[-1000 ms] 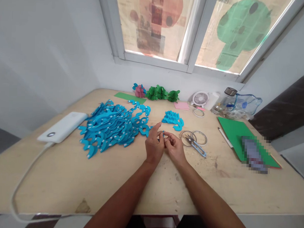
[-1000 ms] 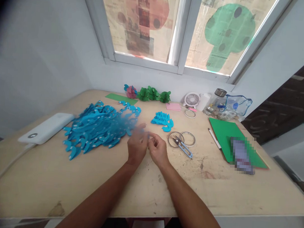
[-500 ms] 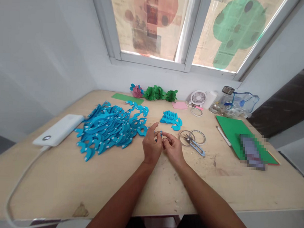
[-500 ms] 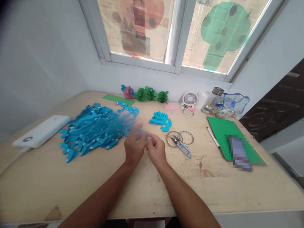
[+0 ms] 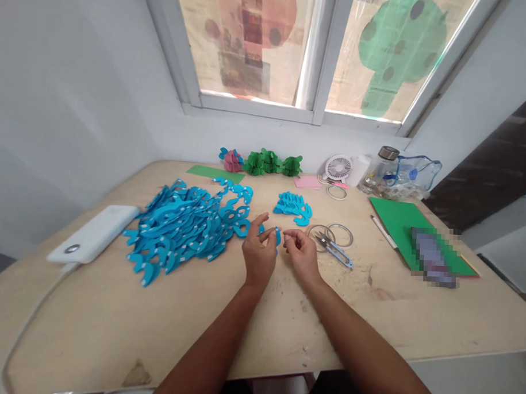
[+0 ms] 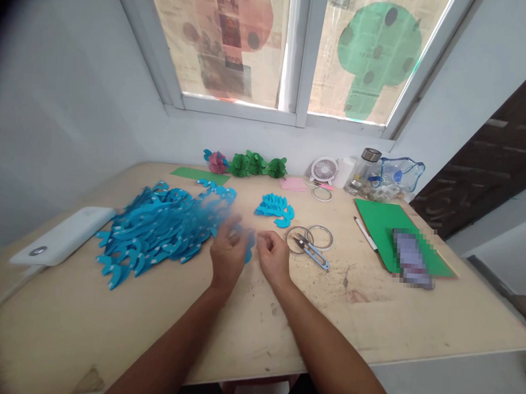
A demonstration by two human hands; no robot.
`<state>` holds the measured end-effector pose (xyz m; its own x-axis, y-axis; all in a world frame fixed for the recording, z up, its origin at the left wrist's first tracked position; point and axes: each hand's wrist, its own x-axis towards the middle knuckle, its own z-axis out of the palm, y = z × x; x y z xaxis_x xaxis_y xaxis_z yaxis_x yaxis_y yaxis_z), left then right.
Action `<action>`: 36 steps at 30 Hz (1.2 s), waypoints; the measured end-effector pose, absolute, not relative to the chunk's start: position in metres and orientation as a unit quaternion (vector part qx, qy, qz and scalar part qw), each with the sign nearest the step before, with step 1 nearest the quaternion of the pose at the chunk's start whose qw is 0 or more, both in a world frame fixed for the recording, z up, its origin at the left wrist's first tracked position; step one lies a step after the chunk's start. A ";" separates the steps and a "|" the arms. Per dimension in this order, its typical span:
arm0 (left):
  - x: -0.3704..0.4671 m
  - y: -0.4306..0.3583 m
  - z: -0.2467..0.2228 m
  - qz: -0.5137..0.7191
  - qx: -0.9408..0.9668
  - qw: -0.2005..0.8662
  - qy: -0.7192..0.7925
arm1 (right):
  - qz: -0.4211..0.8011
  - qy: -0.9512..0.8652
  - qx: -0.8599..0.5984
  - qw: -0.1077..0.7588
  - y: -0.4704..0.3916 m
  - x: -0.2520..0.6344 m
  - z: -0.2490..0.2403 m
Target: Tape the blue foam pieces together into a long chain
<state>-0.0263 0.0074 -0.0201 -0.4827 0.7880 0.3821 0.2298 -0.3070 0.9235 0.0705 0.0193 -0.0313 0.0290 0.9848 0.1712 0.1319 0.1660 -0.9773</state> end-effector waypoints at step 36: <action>-0.023 0.008 -0.021 0.697 0.405 0.315 0.502 | 0.462 -0.545 -0.464 0.524 0.017 0.067 -0.026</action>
<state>-0.0228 0.0076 -0.0208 -0.4742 0.8447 0.2482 -0.0324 -0.2985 0.9539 0.0671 0.0170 -0.0257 -0.0206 0.9896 0.1423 0.0222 0.1427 -0.9895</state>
